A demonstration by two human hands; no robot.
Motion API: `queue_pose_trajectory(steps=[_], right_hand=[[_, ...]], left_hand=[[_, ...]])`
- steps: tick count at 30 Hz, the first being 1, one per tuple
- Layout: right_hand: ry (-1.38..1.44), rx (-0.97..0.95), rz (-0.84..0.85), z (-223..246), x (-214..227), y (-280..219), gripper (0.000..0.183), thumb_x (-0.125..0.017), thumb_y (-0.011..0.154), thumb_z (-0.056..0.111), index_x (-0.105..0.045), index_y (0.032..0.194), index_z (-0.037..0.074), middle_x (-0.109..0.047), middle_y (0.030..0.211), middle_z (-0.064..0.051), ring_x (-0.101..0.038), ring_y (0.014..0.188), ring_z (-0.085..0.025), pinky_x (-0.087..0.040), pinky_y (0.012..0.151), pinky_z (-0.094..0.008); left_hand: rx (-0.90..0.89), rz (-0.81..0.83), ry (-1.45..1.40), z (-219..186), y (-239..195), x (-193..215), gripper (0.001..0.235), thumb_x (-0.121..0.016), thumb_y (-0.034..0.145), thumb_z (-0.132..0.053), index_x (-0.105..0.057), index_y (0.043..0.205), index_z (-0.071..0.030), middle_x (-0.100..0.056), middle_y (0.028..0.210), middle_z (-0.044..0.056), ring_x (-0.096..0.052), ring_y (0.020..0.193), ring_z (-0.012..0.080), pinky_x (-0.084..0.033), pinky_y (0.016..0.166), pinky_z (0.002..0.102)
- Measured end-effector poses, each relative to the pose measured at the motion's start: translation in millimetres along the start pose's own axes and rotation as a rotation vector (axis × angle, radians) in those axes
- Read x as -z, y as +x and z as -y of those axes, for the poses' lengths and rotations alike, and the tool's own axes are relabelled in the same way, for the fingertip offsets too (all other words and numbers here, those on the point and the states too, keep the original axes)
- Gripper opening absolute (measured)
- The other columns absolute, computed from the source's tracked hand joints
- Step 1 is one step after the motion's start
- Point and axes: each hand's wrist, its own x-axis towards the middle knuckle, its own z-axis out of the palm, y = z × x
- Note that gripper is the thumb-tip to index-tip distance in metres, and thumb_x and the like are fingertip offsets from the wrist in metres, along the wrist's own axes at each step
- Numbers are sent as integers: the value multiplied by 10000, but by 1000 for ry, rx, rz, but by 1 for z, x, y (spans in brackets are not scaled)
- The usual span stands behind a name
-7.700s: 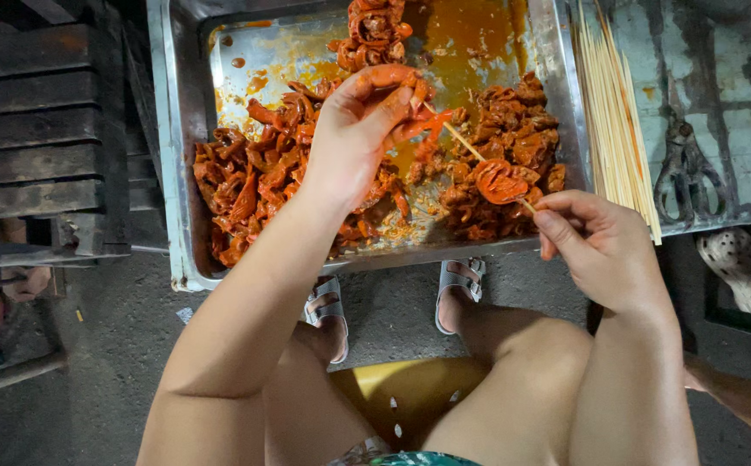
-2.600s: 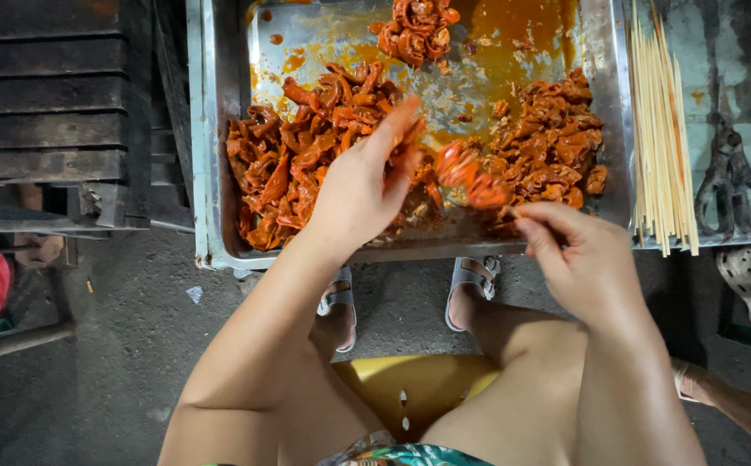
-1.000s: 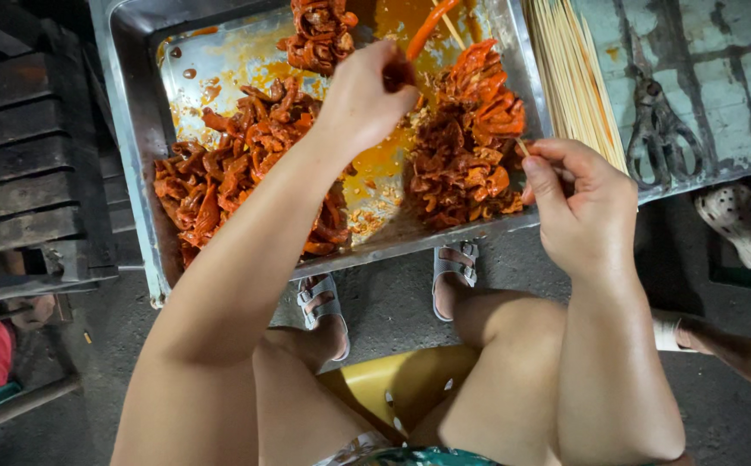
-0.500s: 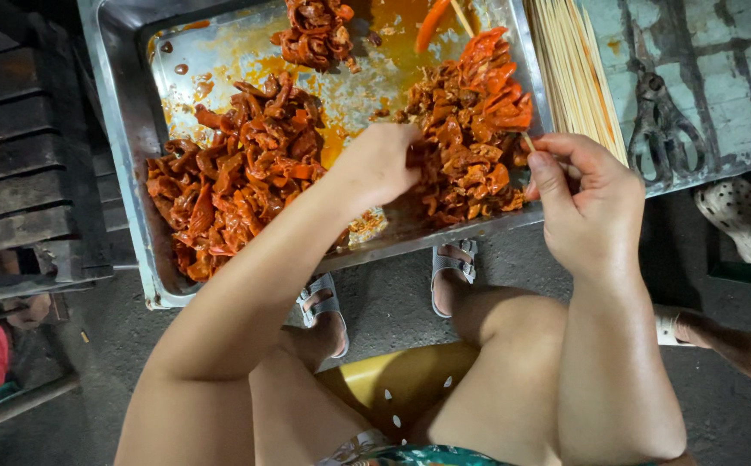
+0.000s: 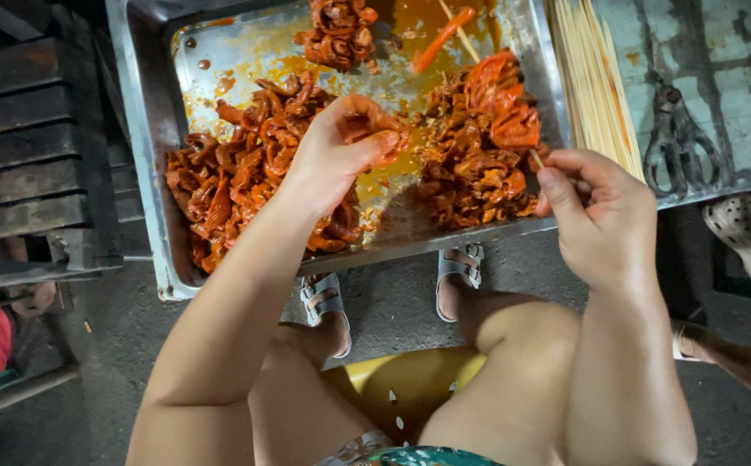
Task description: The person picks up marinated meat pieces from a tray and threads them onto wooden skewers, one piece at a time, until several skewers are filled.
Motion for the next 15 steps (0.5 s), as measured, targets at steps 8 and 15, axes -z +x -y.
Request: queue_pose_trajectory(steps=[8,15], right_hand=[[-99,-103,175,16,-8,-8,190,-673,1015,63,-700,1184,-18,-686,894,-37,-621,762,-82,-530,684,-231],[-314,-167,273,24,-24,-9,201,-693,986,129,-740,1145,15,-699,802,-25,-615,706,-81,-493,632,-235]], left_hand=[[-45,-211,-356,4,-29,13,269,-660,1004,-38,-637,1271,-13,-704,1096,98,-708,989,189,-600,885,351],[-239,-313,-364,11,-30,27,211,-696,1014,-17,-652,1221,-16,-680,1032,54,-663,915,124,-596,807,307]])
